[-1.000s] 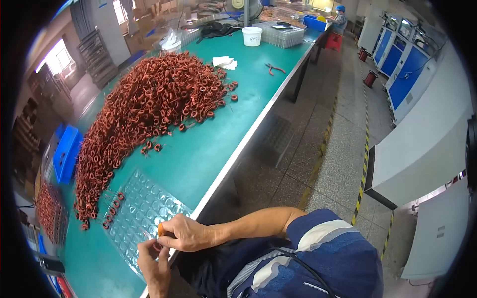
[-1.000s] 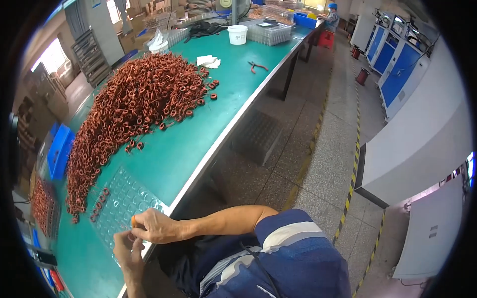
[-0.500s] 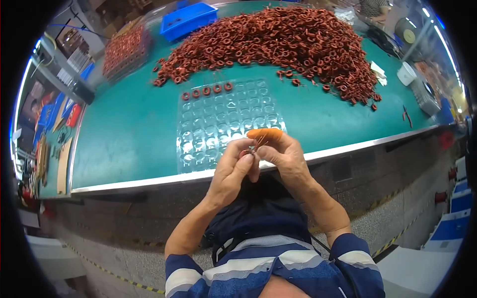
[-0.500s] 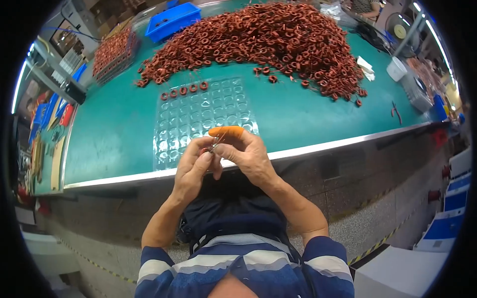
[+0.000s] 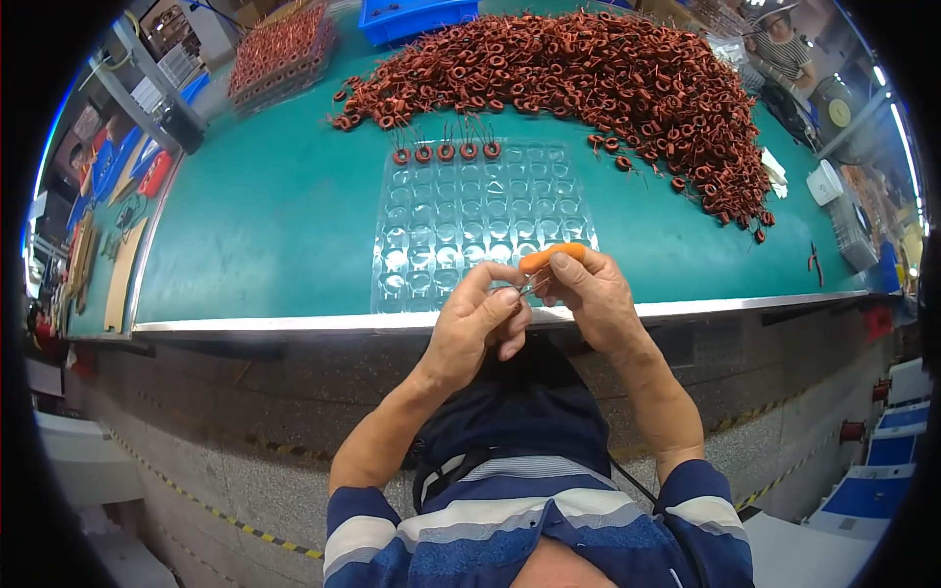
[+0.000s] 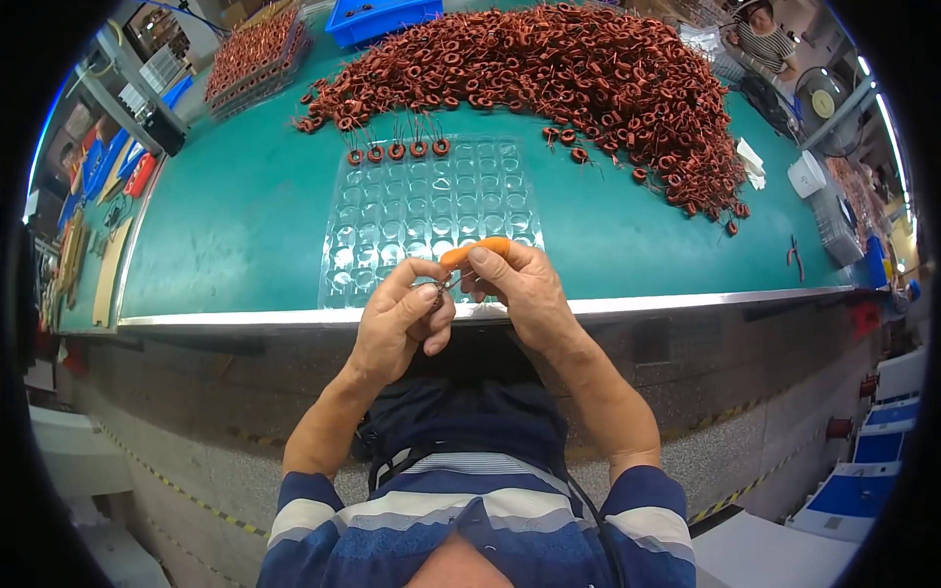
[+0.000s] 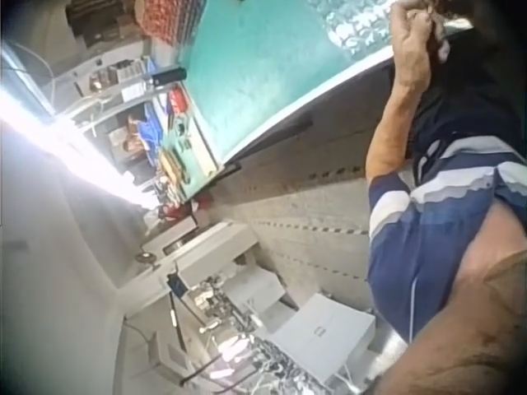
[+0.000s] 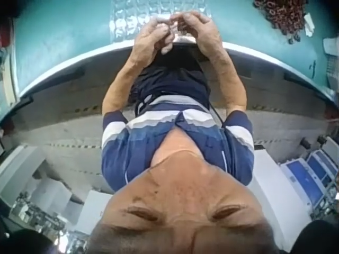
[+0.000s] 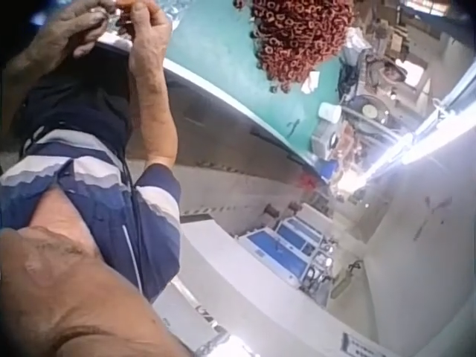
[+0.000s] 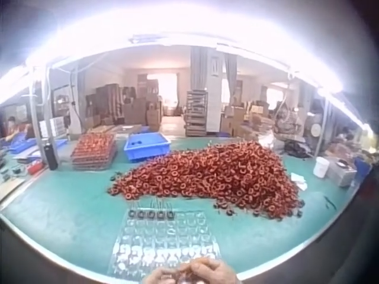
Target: Sorting and placing copper toroidal inductors into a plastic tray for inspection or packaging.
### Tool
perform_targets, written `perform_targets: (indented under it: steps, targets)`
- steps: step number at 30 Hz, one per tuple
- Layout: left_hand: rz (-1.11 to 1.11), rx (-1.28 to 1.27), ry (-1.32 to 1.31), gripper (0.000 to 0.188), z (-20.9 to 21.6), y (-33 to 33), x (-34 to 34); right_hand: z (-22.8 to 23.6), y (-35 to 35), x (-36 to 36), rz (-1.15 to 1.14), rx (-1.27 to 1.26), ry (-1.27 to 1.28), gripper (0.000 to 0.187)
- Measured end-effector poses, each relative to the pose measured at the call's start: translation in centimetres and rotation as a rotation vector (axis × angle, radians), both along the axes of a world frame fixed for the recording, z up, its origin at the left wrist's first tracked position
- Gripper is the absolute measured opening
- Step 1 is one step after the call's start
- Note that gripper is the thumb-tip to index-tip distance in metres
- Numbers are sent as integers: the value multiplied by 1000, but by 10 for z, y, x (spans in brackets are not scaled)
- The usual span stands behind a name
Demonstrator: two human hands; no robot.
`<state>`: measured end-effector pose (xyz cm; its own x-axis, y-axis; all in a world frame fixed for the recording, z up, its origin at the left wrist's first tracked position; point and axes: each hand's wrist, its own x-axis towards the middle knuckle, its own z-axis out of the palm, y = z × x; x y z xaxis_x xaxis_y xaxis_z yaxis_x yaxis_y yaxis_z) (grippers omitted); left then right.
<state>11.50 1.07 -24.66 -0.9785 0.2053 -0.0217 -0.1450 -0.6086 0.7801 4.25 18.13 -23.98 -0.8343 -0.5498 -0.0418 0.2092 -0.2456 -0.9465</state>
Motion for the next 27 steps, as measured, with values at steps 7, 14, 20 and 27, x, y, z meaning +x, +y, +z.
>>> perform_targets:
  steps: [7,14,20,27]
  targets:
    - [-46,-11,9,14,-5,-6,0,-6,1,-12,38,74,0,26]
    - [166,-236,115,14,-14,0,-4,17,4,-5,-288,280,381,30]
    - [238,-289,212,14,-17,5,-5,9,2,-7,-183,297,281,34]
    - [288,-500,245,14,-18,6,-8,2,-17,12,-275,295,470,28]
